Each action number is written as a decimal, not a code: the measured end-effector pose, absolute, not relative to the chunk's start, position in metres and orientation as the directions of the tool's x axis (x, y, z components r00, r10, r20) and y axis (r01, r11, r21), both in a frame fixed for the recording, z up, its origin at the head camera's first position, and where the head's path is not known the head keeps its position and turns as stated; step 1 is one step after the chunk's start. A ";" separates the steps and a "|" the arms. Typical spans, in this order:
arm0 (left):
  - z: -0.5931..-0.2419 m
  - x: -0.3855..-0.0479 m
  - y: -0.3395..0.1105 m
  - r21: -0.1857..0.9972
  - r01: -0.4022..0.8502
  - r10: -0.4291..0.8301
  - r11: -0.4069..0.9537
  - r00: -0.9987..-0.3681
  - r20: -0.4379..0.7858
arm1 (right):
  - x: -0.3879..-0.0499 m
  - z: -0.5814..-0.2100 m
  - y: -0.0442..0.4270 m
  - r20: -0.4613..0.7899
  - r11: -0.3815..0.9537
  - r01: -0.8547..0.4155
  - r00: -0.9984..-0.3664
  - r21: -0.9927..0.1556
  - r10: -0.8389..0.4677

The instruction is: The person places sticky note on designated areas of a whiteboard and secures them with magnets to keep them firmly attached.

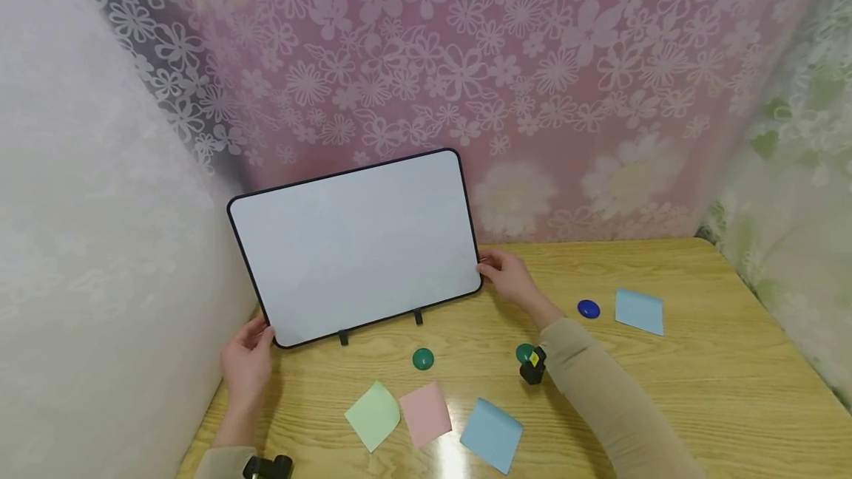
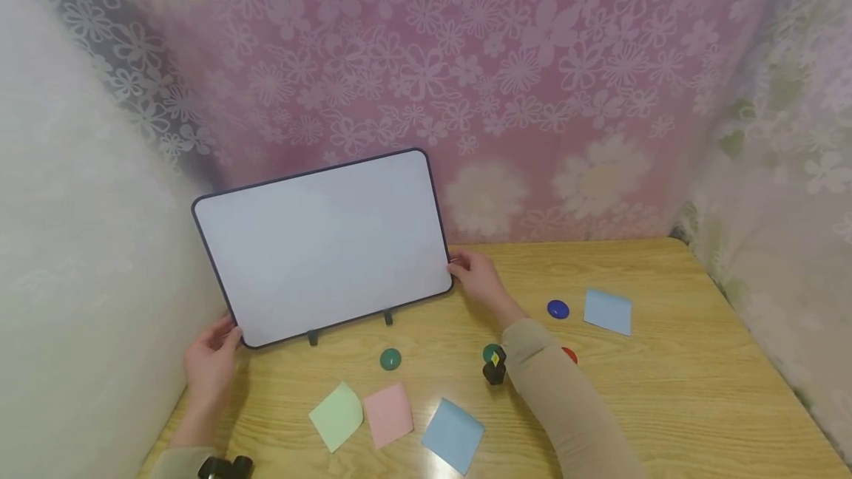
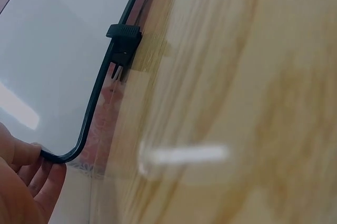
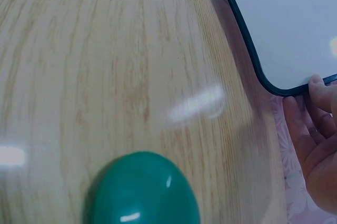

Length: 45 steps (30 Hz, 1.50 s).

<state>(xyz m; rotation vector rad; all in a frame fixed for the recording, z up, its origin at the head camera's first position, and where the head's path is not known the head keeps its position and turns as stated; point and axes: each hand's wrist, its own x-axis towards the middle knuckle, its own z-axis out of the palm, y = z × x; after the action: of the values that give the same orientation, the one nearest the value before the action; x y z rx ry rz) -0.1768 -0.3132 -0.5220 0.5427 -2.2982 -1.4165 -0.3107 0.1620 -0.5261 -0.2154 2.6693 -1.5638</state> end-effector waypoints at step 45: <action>-0.522 -0.237 -0.266 0.896 -0.064 -0.391 0.439 -0.912 0.126 | -0.279 -0.523 0.234 -0.023 0.495 -0.018 -0.997 -0.869 -0.078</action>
<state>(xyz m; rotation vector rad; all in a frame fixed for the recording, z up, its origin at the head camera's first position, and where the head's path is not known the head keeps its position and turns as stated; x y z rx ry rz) -0.2373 -0.2657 -0.5216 0.3900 -2.3805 -1.4624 -0.2785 0.2344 -0.5229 -0.0857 2.6643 -1.5477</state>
